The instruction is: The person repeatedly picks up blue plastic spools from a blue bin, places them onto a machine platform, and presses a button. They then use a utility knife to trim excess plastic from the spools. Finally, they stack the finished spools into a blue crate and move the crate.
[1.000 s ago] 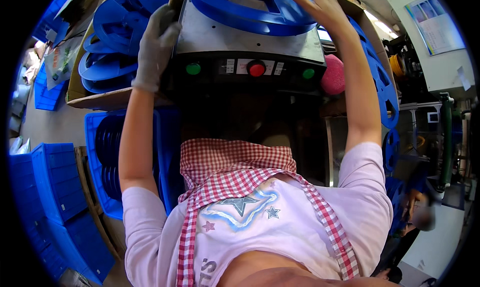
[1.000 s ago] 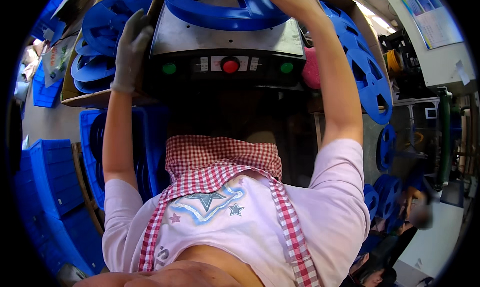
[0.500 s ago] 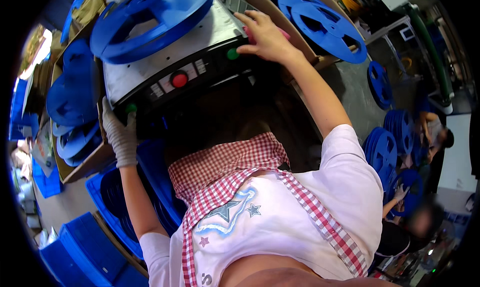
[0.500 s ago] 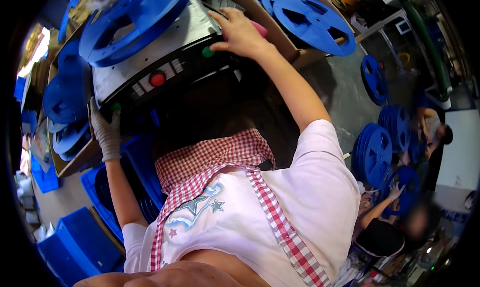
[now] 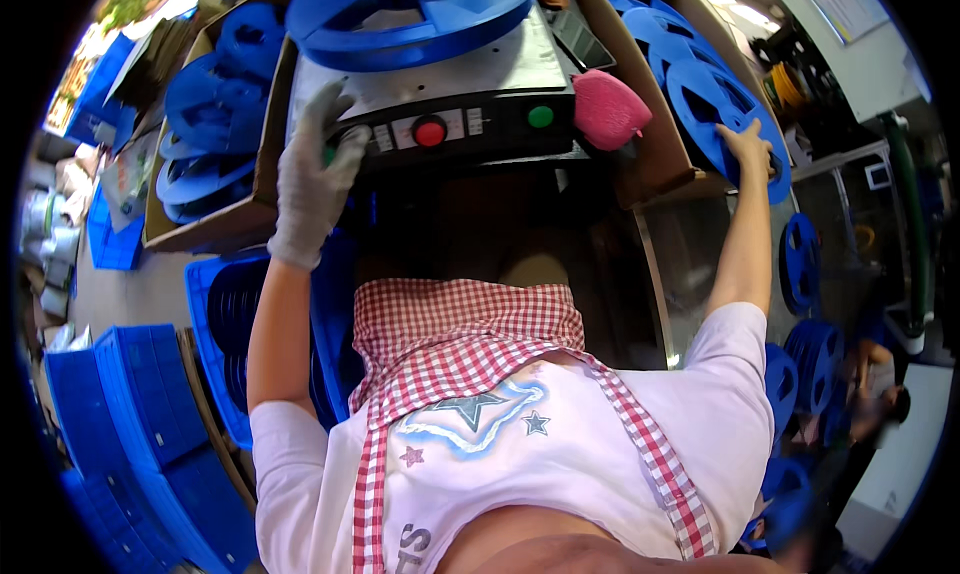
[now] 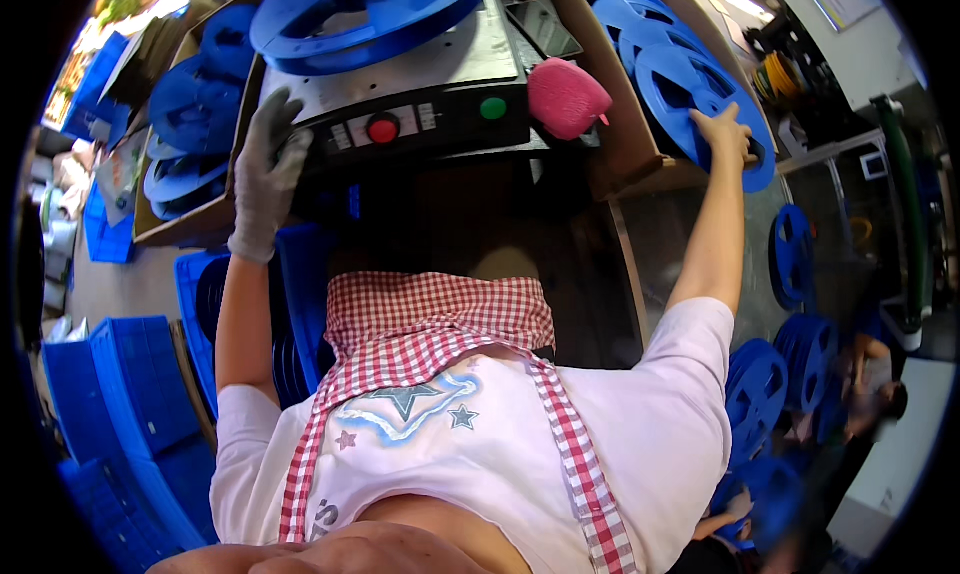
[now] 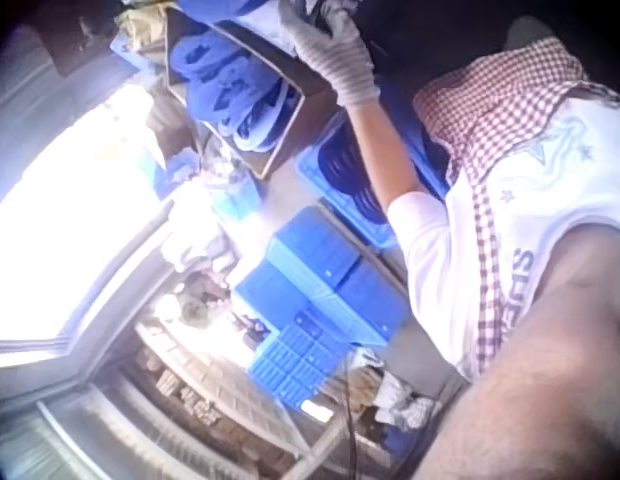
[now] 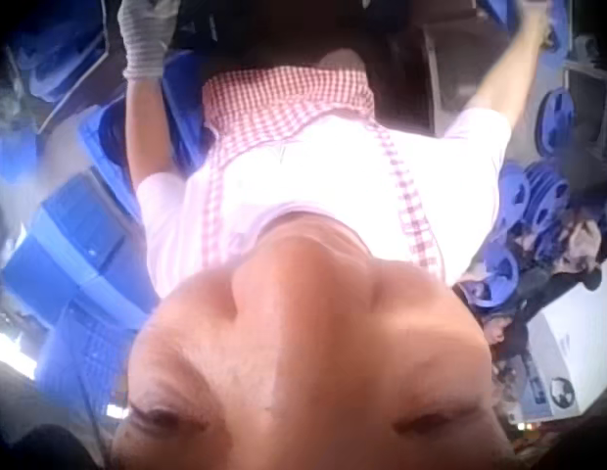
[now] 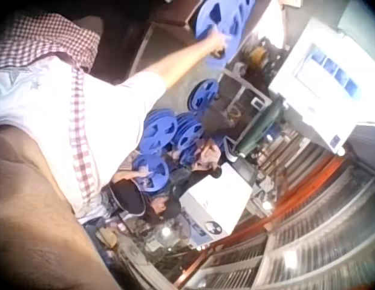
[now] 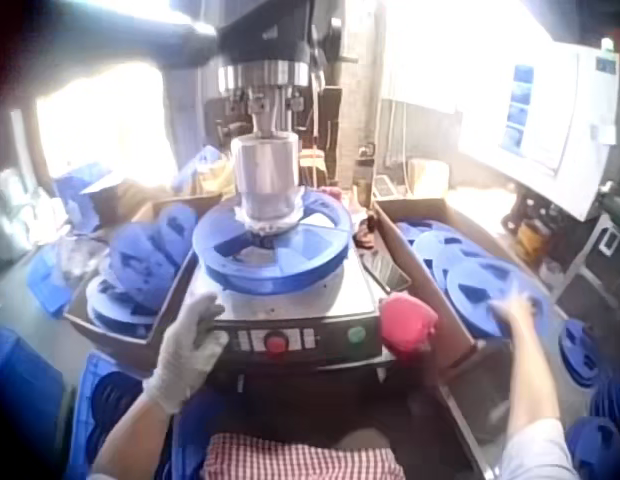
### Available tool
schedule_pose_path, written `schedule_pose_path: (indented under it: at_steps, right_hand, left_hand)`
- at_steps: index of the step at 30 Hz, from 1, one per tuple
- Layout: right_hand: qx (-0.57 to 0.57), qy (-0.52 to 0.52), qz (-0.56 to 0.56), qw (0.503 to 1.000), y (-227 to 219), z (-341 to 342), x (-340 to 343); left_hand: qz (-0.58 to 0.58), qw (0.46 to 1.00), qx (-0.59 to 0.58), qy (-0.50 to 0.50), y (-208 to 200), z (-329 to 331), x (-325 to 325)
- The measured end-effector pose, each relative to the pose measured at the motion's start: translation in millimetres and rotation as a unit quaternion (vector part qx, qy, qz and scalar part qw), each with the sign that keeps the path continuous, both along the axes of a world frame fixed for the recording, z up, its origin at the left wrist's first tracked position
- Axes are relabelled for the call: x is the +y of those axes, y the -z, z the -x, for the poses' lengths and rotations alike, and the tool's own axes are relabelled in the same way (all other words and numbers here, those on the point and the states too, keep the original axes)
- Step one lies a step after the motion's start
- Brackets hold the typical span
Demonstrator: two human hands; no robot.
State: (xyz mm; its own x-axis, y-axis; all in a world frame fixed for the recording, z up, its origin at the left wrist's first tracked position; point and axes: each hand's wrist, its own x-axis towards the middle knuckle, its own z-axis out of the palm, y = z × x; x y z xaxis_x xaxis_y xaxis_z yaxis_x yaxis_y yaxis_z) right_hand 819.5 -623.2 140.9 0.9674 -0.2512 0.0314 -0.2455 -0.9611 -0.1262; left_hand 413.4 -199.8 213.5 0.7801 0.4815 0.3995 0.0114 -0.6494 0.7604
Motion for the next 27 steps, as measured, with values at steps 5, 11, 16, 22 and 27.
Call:
schedule_pose_path:
  at_steps: [5, 11, 16, 22, 27]
  right_hand:
    - [-0.053, -0.044, -0.056, 0.996, 13.2, -9.1, -17.7]
    - [-0.248, -0.188, -0.296, 0.903, 15.0, 23.6, -64.2]
    - [-0.199, -0.221, -0.679, 0.671, -10.5, 165.6, -49.4]
    - [-0.248, -0.202, -0.688, 0.652, -5.2, 279.9, -49.2]
    - [-0.282, -0.224, -0.714, 0.601, -9.7, 304.5, -59.4]
  left_hand:
    - [-0.156, 0.986, -0.054, 0.027, 4.0, -19.0, 13.9]
    - [-0.437, 0.898, -0.04, -0.028, -10.1, -55.3, 41.5]
    - [-0.444, 0.895, 0.022, 0.042, -31.0, -73.5, 41.2]
    - [-0.551, 0.819, 0.157, 0.005, -0.9, -108.2, 81.6]
    - [-0.546, 0.835, 0.069, 0.012, 1.7, -116.2, 100.3]
